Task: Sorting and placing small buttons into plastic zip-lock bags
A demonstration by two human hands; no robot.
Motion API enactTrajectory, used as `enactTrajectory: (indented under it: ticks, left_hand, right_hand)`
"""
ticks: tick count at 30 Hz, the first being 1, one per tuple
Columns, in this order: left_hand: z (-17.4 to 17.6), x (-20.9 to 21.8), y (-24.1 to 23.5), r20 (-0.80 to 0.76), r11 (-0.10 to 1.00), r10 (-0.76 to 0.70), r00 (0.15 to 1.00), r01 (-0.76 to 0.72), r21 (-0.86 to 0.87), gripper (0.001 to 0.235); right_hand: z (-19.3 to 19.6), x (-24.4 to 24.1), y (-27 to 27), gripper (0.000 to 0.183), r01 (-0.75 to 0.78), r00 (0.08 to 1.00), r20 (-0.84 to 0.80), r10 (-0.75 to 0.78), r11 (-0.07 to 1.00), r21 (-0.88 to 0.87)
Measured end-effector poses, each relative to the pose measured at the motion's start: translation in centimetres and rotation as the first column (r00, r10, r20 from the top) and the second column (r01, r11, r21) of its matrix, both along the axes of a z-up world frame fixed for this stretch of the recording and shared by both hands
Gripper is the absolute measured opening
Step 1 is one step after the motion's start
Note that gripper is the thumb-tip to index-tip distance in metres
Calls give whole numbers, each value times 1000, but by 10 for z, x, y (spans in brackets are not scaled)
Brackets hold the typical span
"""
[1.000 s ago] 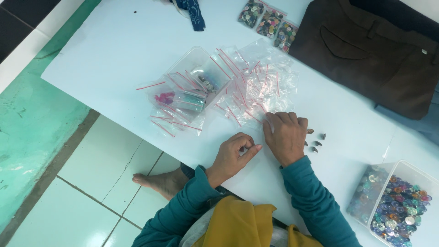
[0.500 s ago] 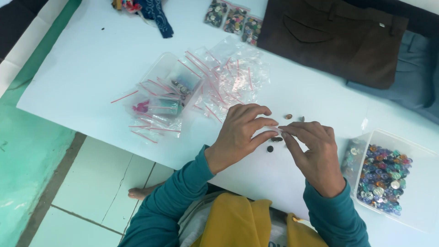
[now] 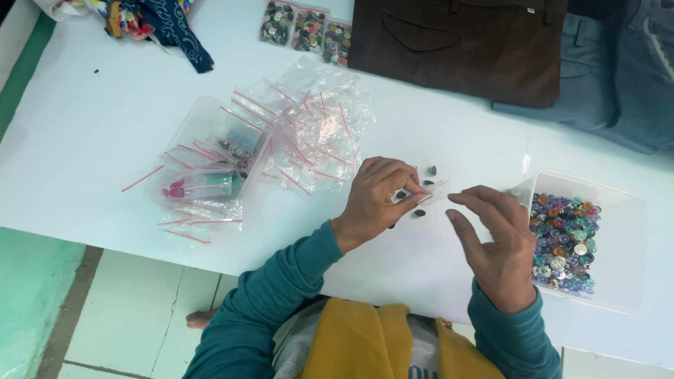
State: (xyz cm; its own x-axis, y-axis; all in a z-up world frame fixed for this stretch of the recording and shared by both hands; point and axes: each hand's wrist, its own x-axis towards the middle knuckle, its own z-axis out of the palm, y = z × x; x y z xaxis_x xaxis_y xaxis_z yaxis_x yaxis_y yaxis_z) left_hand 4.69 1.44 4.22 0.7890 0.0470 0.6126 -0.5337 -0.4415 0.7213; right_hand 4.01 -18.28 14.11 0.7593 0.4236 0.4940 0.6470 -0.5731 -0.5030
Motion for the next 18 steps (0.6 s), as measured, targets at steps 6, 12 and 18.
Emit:
enactTrajectory:
  ticks: [6,12,18]
  left_hand:
    - [-4,-8,-2,110,985,118,987,-131,114,19]
    - [-19,-5,-7,83,984,108,991,-119,132,26]
    - [4,-11,9,-214,979,-190,958,200,29,85]
  right_hand:
    - [-27,0,22,24,5,996,84,-1,999,-50]
    - [-34,1,30,5,-12,988,151,23,997,-73]
    - [-33,1,25,10,-62,985,155,80,991,-121]
